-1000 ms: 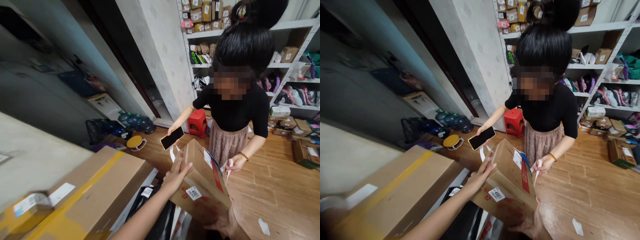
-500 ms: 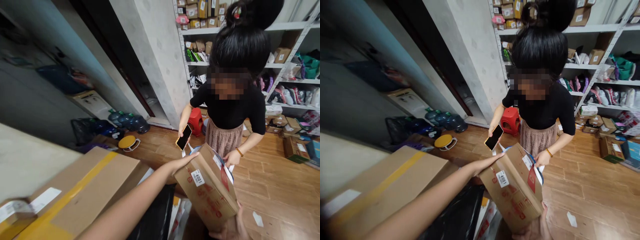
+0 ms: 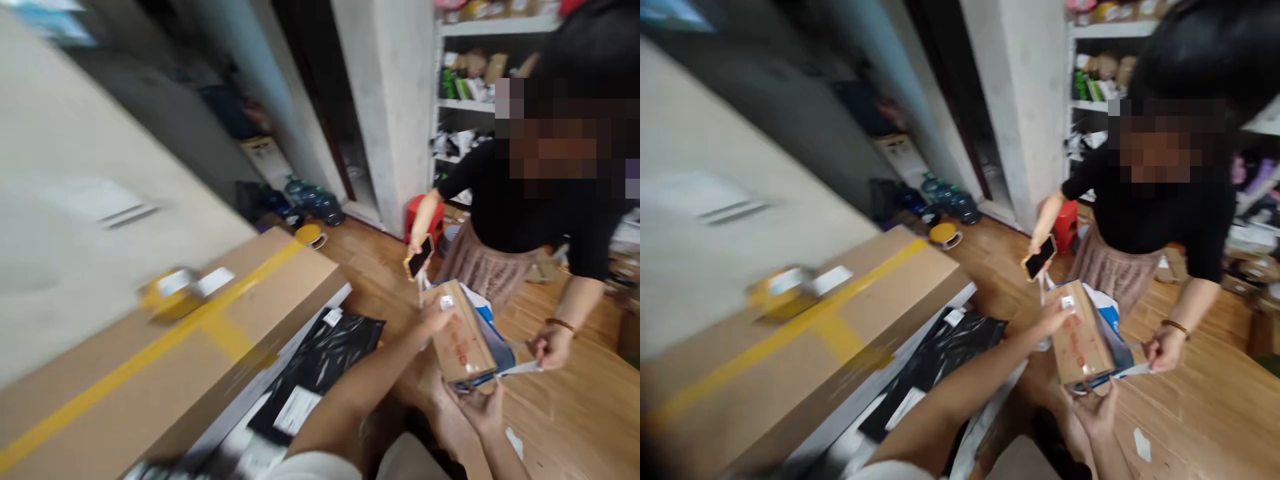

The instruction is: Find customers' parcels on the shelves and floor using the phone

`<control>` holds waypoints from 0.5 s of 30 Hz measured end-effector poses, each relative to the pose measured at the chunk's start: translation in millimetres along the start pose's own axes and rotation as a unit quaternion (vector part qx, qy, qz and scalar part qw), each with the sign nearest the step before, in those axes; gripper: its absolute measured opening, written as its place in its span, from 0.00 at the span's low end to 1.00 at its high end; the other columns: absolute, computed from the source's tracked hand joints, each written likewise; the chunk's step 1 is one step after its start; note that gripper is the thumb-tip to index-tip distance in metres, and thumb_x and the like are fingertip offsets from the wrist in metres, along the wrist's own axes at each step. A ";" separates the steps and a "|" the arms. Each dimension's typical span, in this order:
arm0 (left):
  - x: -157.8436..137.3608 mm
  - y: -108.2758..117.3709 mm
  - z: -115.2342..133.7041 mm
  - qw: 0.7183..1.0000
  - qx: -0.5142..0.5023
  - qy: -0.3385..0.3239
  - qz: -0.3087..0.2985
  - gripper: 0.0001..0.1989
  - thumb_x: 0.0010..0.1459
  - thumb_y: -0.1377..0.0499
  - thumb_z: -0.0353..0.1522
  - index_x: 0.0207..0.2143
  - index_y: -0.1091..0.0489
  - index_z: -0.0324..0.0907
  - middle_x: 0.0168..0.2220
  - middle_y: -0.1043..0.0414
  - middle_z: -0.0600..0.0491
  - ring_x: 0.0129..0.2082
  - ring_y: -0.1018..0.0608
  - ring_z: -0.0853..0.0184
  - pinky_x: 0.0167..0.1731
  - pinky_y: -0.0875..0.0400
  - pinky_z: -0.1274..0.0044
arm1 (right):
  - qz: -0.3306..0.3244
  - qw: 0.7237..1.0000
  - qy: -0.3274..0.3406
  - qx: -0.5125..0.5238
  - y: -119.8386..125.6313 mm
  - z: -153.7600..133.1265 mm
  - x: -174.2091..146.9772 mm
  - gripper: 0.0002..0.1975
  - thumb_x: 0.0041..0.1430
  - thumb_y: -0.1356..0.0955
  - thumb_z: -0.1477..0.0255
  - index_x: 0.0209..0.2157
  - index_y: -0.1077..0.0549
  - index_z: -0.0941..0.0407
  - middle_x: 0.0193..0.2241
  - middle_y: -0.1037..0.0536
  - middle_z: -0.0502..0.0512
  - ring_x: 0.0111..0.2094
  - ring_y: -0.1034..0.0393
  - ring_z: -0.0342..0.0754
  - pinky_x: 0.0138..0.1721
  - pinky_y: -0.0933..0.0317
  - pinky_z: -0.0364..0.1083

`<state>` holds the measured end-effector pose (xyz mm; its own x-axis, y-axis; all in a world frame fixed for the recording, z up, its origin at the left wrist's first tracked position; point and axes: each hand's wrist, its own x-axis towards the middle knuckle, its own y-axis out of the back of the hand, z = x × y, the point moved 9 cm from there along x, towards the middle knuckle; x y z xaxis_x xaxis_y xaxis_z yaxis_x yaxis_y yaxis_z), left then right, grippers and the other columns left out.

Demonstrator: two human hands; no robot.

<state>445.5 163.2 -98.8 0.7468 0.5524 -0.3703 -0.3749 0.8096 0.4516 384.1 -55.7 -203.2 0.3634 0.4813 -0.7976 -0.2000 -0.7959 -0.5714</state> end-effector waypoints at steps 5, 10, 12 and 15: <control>-115.7 36.4 -80.7 0.991 -0.053 -0.026 0.119 0.31 0.53 0.37 0.35 0.60 0.36 0.42 0.65 0.40 0.40 0.66 0.38 0.55 0.67 0.48 0.64 | 0.079 0.973 0.081 -0.203 -7.4 -20.5 4.4 0.20 0.37 0.34 0.47 0.27 0.35 0.46 0.33 0.23 0.60 0.41 0.24 0.65 0.49 0.33 0.66; -274.8 139.7 -243.7 0.864 -0.087 0.256 0.425 0.26 0.53 0.43 0.37 0.54 0.33 0.36 0.54 0.32 0.37 0.61 0.32 0.49 0.63 0.40 0.59 | 0.016 0.893 0.121 -0.433 -66.1 63.2 11.2 0.20 0.37 0.30 0.55 0.31 0.30 0.51 0.31 0.22 0.55 0.37 0.24 0.57 0.44 0.29 0.57; -312.9 152.0 -284.8 0.831 -0.121 0.323 0.437 0.24 0.49 0.41 0.37 0.48 0.30 0.34 0.45 0.27 0.37 0.53 0.26 0.44 0.57 0.33 0.56 | -0.007 0.847 0.136 -0.513 -102.9 100.3 30.1 0.20 0.40 0.30 0.56 0.33 0.28 0.55 0.34 0.21 0.56 0.40 0.24 0.57 0.45 0.30 0.56; -339.0 145.7 -314.6 0.807 -0.187 0.353 0.435 0.17 0.48 0.39 0.37 0.40 0.27 0.39 0.40 0.23 0.43 0.46 0.21 0.48 0.50 0.27 0.61 | 0.007 0.746 0.196 -0.636 -164.2 123.9 69.7 0.17 0.53 0.30 0.60 0.38 0.27 0.60 0.42 0.22 0.61 0.48 0.27 0.58 0.52 0.36 0.57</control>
<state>-35.1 156.3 -162.8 -0.3383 0.8124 -0.4749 -0.8264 -0.0151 0.5629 329.5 154.0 -188.9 0.6572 0.5234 -0.5423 0.7290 -0.6240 0.2812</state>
